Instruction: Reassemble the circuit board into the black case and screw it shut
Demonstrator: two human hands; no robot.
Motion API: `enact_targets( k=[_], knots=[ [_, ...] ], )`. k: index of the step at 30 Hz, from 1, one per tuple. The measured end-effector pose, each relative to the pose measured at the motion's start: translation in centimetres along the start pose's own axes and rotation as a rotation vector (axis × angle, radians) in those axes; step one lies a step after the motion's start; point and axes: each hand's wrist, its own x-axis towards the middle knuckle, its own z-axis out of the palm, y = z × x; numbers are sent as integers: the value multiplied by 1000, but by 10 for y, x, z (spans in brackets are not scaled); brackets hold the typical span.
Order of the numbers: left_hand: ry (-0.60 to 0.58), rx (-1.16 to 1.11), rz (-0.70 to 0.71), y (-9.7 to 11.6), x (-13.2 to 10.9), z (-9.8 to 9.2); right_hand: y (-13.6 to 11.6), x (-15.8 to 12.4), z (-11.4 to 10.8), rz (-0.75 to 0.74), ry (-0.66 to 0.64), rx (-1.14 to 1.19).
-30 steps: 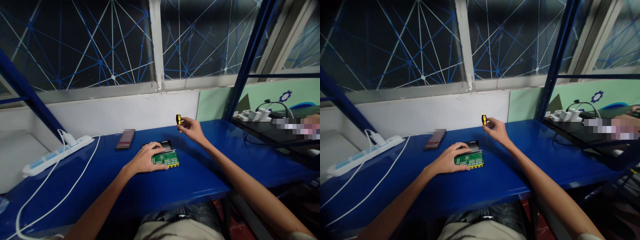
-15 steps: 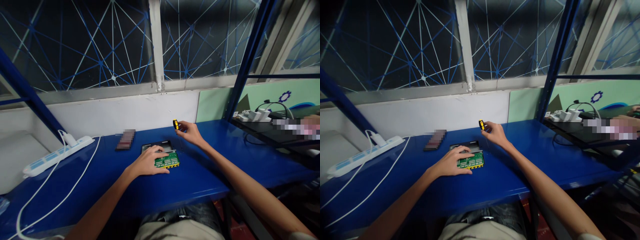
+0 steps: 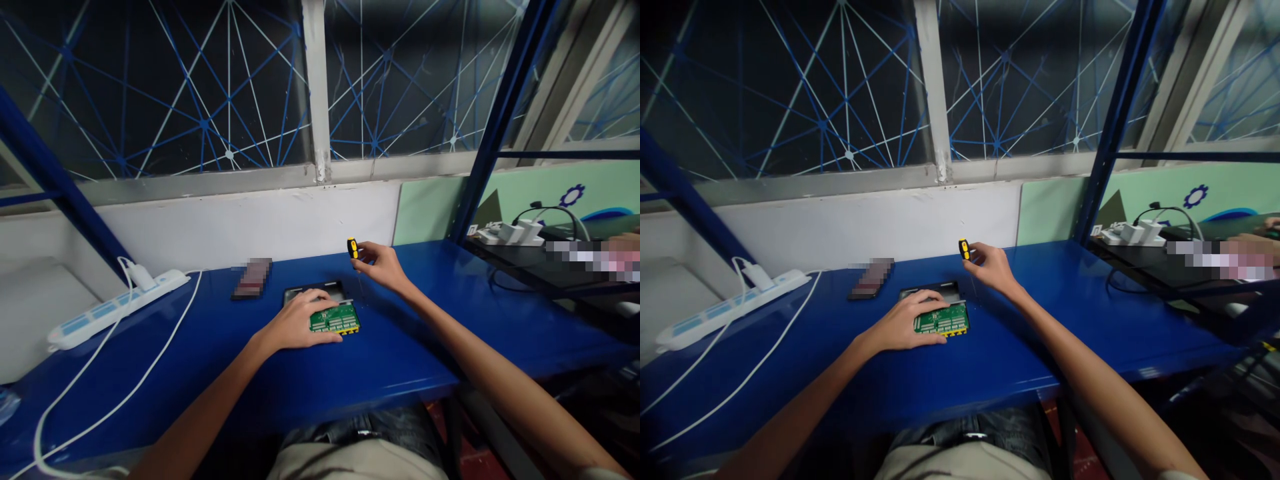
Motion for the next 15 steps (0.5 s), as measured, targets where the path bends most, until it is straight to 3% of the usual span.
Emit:
enact_targets(
  k=[7,15],
  knots=[
    [112,-75,34,-1,2,1,-16,0,-5,83,39,444],
    [177,-177,31,0,5,5,-36,-9,0,129,-12,643]
  ],
)
